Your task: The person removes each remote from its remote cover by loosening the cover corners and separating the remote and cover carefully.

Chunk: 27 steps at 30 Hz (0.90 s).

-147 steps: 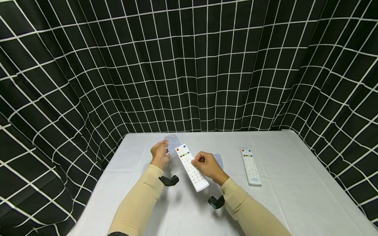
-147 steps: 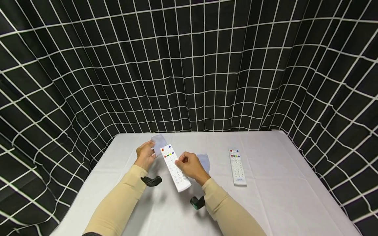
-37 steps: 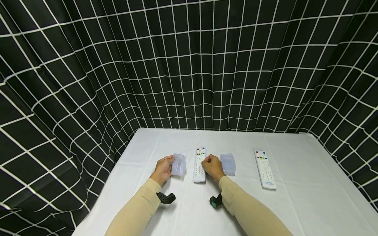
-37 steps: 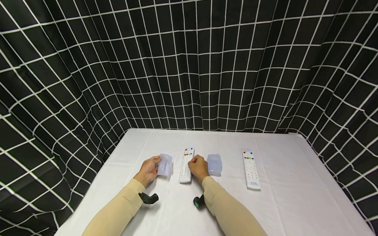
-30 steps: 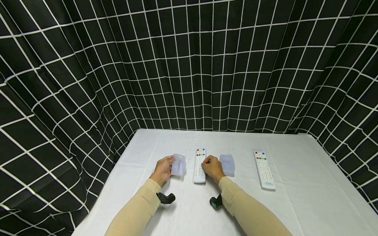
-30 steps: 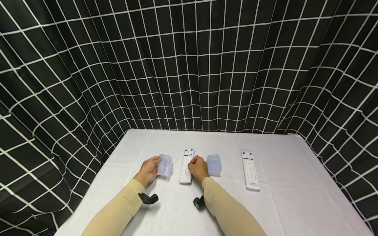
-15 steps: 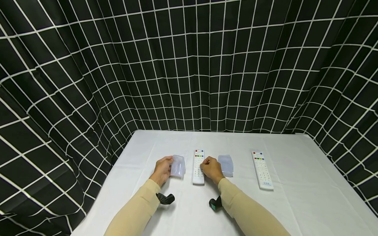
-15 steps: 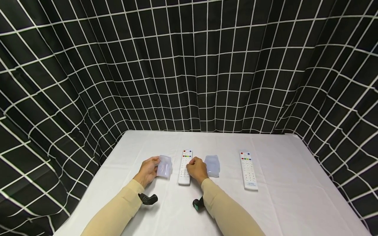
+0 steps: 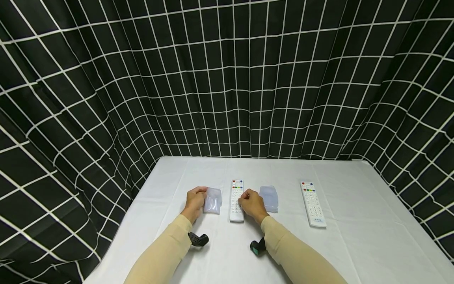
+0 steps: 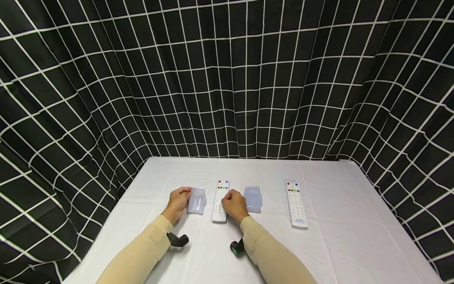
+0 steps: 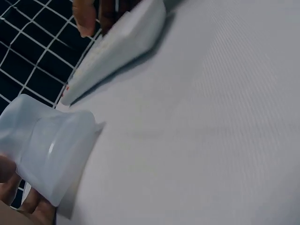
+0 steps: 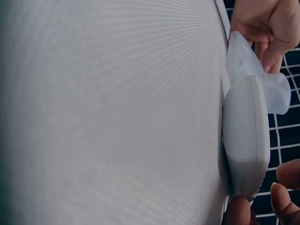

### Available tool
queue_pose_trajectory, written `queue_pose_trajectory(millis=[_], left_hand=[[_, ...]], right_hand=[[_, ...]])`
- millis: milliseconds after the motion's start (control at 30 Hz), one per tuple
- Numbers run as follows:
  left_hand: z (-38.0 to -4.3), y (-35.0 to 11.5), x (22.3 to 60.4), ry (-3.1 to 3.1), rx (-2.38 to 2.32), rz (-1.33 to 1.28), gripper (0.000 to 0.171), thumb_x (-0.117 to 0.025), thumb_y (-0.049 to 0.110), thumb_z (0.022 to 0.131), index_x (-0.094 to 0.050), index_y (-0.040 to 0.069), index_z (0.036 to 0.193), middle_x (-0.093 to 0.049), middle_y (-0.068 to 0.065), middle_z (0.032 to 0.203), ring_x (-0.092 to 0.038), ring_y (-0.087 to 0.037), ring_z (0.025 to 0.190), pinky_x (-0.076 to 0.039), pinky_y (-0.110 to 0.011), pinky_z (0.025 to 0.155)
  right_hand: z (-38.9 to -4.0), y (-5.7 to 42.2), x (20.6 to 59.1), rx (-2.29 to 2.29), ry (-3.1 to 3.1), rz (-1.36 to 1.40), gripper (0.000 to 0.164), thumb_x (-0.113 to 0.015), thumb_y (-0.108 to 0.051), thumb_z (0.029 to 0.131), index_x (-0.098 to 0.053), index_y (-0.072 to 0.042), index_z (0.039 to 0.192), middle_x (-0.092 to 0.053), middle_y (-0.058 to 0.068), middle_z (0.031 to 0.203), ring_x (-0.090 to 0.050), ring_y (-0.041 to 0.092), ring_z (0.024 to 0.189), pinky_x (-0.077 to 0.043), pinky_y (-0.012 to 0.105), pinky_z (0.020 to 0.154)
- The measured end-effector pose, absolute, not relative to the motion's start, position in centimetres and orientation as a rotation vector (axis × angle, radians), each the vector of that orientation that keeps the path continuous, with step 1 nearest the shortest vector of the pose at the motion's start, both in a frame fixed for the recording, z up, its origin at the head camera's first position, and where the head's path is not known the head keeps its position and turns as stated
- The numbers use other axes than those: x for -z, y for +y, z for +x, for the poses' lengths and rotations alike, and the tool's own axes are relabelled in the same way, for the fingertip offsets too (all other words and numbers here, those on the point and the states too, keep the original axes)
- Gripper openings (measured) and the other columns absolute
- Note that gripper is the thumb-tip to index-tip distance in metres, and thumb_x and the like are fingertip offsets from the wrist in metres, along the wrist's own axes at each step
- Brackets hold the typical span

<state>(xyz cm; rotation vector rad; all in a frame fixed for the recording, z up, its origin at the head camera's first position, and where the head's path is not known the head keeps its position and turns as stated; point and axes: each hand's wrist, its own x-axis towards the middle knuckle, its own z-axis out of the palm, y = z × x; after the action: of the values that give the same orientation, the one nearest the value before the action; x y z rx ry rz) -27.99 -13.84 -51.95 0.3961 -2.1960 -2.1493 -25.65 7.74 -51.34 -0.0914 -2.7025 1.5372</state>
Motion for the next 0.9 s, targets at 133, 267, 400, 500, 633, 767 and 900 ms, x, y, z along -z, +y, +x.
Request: queue_pose_trajectory(millis=[133, 267, 400, 500, 633, 767, 900], left_hand=[[-27.96, -13.94, 52.17, -2.350, 1.899, 0.365, 0.022, -0.056, -0.008, 0.086, -0.069, 0.000, 0.102, -0.067, -0.011, 0.098, -0.061, -0.025, 0.091, -0.050, -0.033, 0.077], [-27.72, -13.87, 52.23, -2.431, 1.779, 0.368, 0.026, -0.056, -0.007, 0.086, -0.071, 0.003, 0.105, -0.067, -0.012, 0.102, -0.062, -0.029, 0.093, -0.052, -0.038, 0.077], [-27.51, -13.75, 52.25, -2.464, 1.751, 0.362, 0.033, -0.053, -0.008, 0.087, -0.069, 0.003, 0.114, -0.066, -0.013, 0.110, -0.061, -0.032, 0.098, -0.050, -0.042, 0.082], [-27.49, -13.71, 52.27, -2.462, 1.753, 0.360, 0.038, -0.053, -0.009, 0.086, -0.067, 0.003, 0.119, -0.065, -0.013, 0.114, -0.059, -0.032, 0.105, -0.048, -0.043, 0.088], [-27.61, -13.75, 52.25, -2.443, 1.773, 0.342, 0.041, -0.051, -0.011, 0.085, -0.065, 0.002, 0.122, -0.065, -0.012, 0.116, -0.056, -0.033, 0.112, -0.044, -0.044, 0.095], [-27.71, -13.78, 52.27, -2.419, 1.807, 0.323, 0.042, -0.051, -0.011, 0.086, -0.062, 0.000, 0.125, -0.066, -0.012, 0.115, -0.055, -0.033, 0.116, -0.041, -0.043, 0.099], [-27.86, -13.91, 52.15, -2.385, 1.835, 0.327, 0.039, -0.052, -0.007, 0.088, -0.060, -0.003, 0.126, -0.066, -0.014, 0.115, -0.056, -0.032, 0.115, -0.042, -0.042, 0.098]], right_hand=[[-25.48, 7.75, 51.16, -1.537, -2.717, -0.094, 0.006, -0.064, -0.008, 0.083, -0.058, -0.005, 0.084, -0.059, 0.004, 0.079, -0.053, 0.019, 0.071, -0.044, 0.031, 0.059], [-25.30, 7.71, 51.10, -1.547, -2.727, -0.106, 0.006, -0.064, -0.008, 0.083, -0.058, -0.006, 0.085, -0.058, 0.004, 0.078, -0.053, 0.020, 0.071, -0.043, 0.030, 0.059], [-25.16, 7.72, 51.07, -1.550, -2.730, -0.110, 0.007, -0.064, -0.009, 0.082, -0.058, -0.007, 0.084, -0.058, 0.004, 0.078, -0.053, 0.019, 0.071, -0.042, 0.030, 0.060], [-25.11, 7.75, 51.11, -1.536, -2.731, -0.097, 0.007, -0.065, -0.009, 0.082, -0.058, -0.007, 0.084, -0.058, 0.003, 0.078, -0.052, 0.019, 0.071, -0.042, 0.030, 0.060], [-25.08, 7.76, 51.20, -1.531, -2.730, -0.081, 0.008, -0.065, -0.010, 0.082, -0.058, -0.008, 0.084, -0.058, 0.003, 0.078, -0.053, 0.019, 0.071, -0.043, 0.031, 0.060], [-24.99, 7.82, 51.25, -1.543, -2.730, -0.083, 0.007, -0.064, -0.009, 0.083, -0.058, -0.007, 0.084, -0.058, 0.003, 0.077, -0.052, 0.019, 0.071, -0.042, 0.030, 0.059], [-25.01, 7.87, 51.09, -1.557, -2.728, -0.081, 0.007, -0.064, -0.008, 0.083, -0.058, -0.006, 0.084, -0.058, 0.004, 0.077, -0.053, 0.020, 0.070, -0.042, 0.030, 0.058]])
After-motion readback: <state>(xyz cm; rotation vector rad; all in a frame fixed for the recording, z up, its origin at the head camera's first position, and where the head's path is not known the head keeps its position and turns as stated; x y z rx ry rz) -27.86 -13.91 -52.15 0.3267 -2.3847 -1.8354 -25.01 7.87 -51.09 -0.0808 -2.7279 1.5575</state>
